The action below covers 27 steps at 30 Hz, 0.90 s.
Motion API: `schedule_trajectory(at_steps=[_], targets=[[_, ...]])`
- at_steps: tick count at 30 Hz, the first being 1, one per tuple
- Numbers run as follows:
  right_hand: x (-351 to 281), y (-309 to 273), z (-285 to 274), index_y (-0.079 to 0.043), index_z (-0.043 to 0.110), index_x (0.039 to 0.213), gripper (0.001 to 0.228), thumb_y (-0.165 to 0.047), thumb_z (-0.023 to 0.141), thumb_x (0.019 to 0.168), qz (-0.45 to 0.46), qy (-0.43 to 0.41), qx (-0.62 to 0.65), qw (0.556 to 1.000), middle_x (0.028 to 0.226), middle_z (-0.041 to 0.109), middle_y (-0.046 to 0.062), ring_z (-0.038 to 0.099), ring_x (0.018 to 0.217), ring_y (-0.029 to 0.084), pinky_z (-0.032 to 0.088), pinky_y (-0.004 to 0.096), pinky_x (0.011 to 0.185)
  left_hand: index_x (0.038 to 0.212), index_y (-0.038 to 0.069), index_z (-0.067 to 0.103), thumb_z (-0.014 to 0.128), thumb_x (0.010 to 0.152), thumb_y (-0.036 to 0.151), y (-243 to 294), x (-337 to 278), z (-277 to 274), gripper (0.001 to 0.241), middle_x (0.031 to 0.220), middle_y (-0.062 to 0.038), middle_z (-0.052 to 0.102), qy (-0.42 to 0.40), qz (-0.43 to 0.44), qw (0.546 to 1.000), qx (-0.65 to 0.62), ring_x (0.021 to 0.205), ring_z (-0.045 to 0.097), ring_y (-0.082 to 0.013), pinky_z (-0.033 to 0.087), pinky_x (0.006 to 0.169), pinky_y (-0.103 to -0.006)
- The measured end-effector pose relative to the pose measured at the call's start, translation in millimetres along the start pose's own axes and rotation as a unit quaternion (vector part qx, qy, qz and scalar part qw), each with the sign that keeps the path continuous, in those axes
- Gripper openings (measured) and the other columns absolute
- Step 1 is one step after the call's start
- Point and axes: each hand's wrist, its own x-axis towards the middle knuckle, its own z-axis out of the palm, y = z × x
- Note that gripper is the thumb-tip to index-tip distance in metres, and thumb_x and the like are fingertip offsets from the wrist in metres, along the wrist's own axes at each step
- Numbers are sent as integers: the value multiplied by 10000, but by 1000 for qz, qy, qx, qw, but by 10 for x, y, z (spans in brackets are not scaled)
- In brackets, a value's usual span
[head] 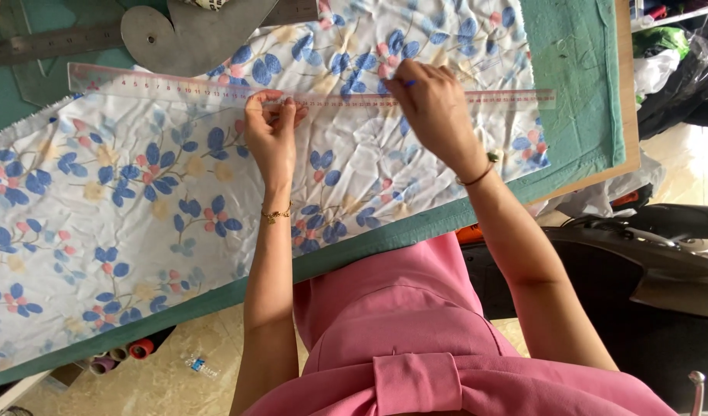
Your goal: Drafting patterns onto fabric using a ruler and curved stencil, then cutting it out with shears.
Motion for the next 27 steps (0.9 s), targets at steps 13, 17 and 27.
schedule_trajectory(at_steps=[13,17,27], targets=[[229,-348,9,-16,622,914,242,-147,632,1117,70,-21,60,996,779,649,85,563,636,200,474,356,615,1186,-31,539,638,1021,13,-10,386,-56,198,956,-111,745,-71,-23,997,13,851,772,-150,642,777,-261],[70,-357,-284,6,658,1123,152,-132,598,1134,60,44,133,988,1048,730,119,693,889,252,527,368,803,1197,-11,532,641,1021,39,15,400,-84,213,977,-115,752,-89,-28,995,-28,870,768,-162,636,795,-271],[-1224,-31,-695,-10,650,1249,283,32,466,1038,184,92,137,969,1136,706,139,674,1065,289,497,386,980,1213,57,583,641,1038,80,126,-456,-528,186,1043,-110,748,-85,-161,969,-165,956,739,-203,614,883,-361]])
